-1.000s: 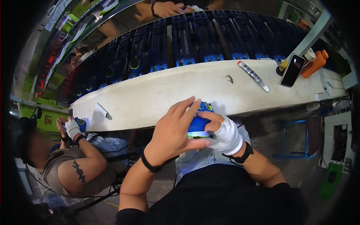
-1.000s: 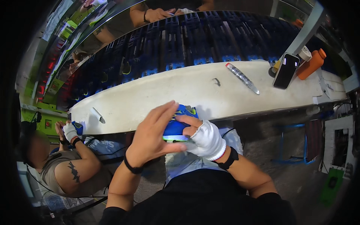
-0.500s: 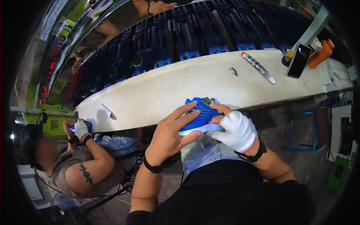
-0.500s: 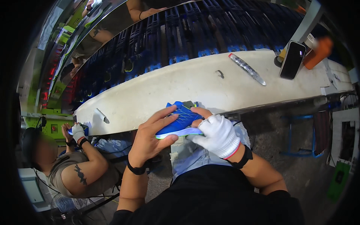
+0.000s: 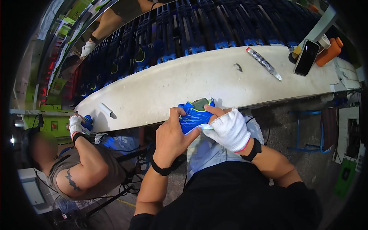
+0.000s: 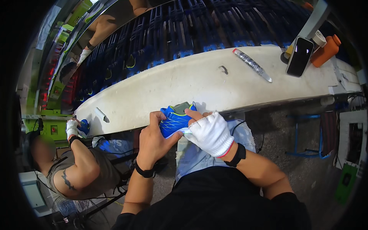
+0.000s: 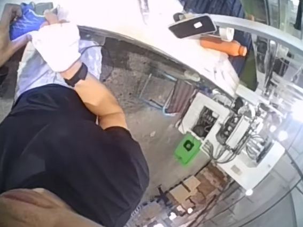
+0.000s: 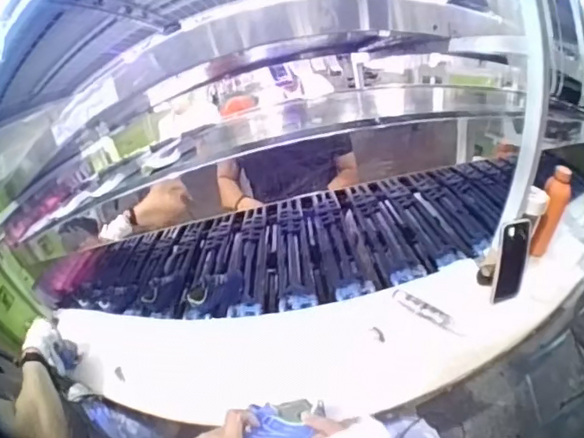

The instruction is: The person wipes the exterior of blue and neon green sneakers with a white cloth. They repeatedly pick up shoes from a conveyor belt, wipe them thoroughly, and place them back on the belt in a repetitive cycle.

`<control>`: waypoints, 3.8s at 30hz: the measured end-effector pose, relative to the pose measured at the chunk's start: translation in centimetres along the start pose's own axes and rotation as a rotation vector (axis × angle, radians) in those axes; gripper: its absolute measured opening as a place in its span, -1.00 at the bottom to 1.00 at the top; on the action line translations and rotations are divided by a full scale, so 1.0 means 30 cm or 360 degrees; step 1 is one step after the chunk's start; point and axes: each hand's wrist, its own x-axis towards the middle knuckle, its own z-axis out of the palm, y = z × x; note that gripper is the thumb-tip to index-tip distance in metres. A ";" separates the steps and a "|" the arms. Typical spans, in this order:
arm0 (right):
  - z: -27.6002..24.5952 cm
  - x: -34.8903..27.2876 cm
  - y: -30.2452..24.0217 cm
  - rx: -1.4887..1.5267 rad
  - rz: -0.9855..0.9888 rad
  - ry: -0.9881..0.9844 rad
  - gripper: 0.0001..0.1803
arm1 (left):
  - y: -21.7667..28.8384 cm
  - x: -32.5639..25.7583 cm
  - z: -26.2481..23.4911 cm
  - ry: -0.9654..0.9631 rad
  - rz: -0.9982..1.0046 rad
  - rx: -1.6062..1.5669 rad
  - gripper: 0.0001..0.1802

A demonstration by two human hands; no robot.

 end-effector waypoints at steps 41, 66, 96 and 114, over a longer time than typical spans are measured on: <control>-0.243 0.015 0.048 0.0727 -0.0051 0.0154 -0.31 | 0.143 0.011 0.235 0.0540 0.1169 -0.1200 -0.53; -0.125 0.196 0.121 0.1402 0.0398 0.0372 -0.30 | -0.043 0.167 -0.105 0.0615 0.1323 -0.0469 -0.18; -0.041 0.339 0.185 0.2200 0.0439 0.0260 -0.46 | 0.170 0.367 -0.115 0.0155 0.0726 -0.0134 -0.29; -0.144 0.089 0.118 0.1635 0.0224 0.0036 0.19 | 0.173 0.180 -0.147 0.0278 0.1041 0.0025 -0.25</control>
